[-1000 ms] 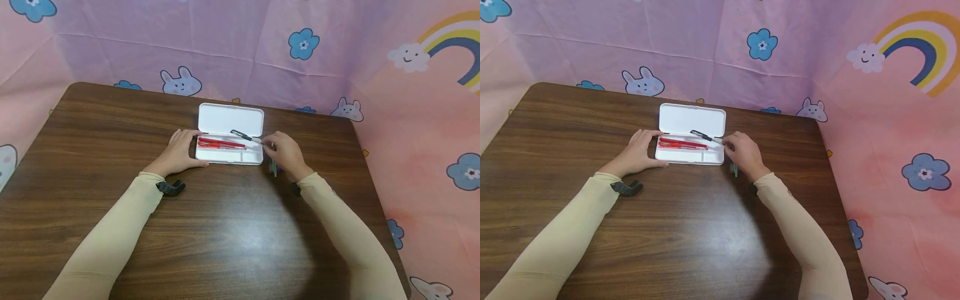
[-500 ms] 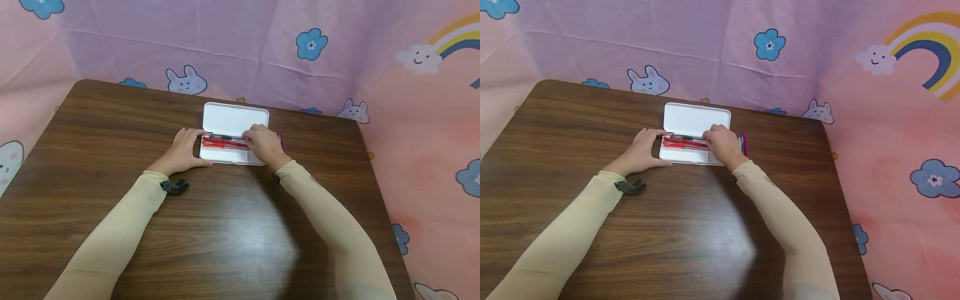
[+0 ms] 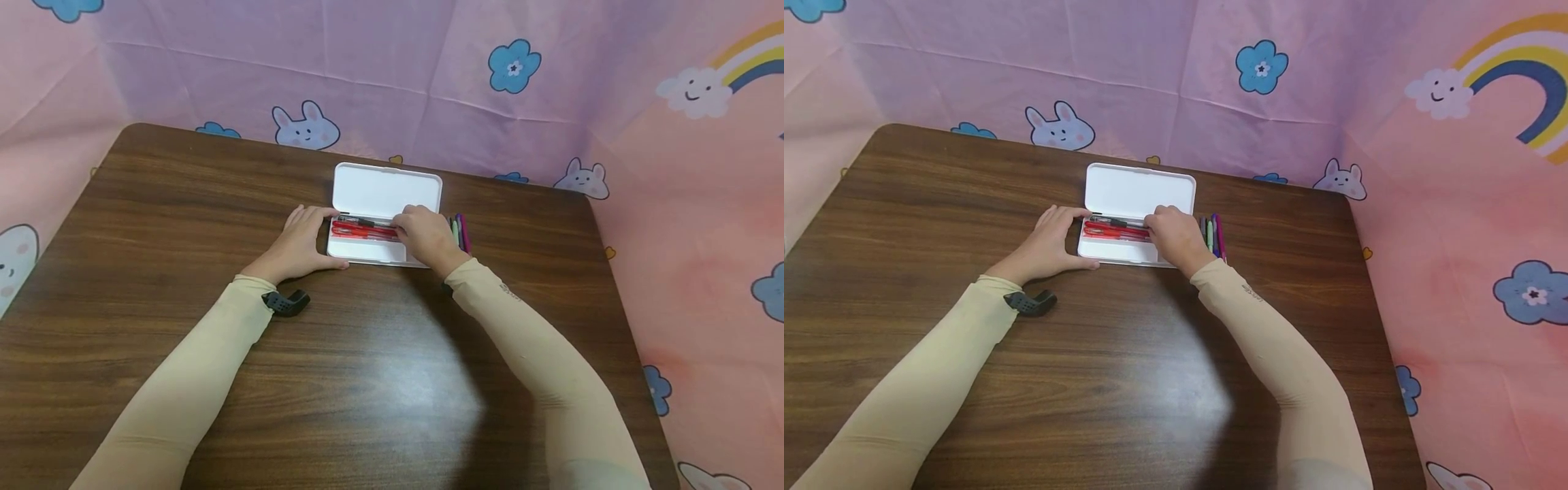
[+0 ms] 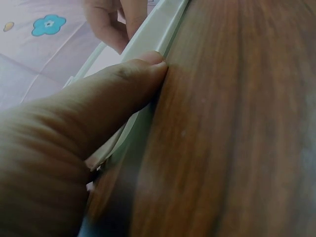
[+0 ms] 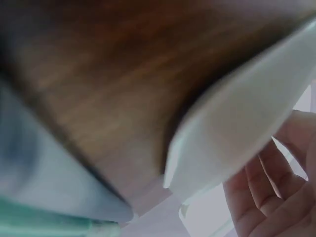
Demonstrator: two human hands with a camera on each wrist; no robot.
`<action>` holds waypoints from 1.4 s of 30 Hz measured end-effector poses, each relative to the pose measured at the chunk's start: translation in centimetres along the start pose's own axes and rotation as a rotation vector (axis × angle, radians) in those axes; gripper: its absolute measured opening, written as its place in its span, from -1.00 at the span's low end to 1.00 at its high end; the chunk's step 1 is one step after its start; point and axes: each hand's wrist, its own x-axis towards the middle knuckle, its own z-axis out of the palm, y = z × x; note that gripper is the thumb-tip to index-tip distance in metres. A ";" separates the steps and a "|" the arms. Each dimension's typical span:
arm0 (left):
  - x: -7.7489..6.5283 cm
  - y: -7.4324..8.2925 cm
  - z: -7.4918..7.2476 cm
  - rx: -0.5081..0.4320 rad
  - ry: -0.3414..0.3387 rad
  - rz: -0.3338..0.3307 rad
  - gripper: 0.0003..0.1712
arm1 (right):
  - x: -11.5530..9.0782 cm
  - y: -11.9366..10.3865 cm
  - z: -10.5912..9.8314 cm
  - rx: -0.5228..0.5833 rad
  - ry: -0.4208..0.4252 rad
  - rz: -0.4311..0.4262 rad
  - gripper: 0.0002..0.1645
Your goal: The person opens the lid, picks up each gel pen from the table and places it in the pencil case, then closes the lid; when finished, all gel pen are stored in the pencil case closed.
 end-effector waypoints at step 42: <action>0.0 0.3 -0.1 0.007 0.006 0.001 0.24 | -3.2 2.9 -2.8 0.252 0.047 -0.087 -0.70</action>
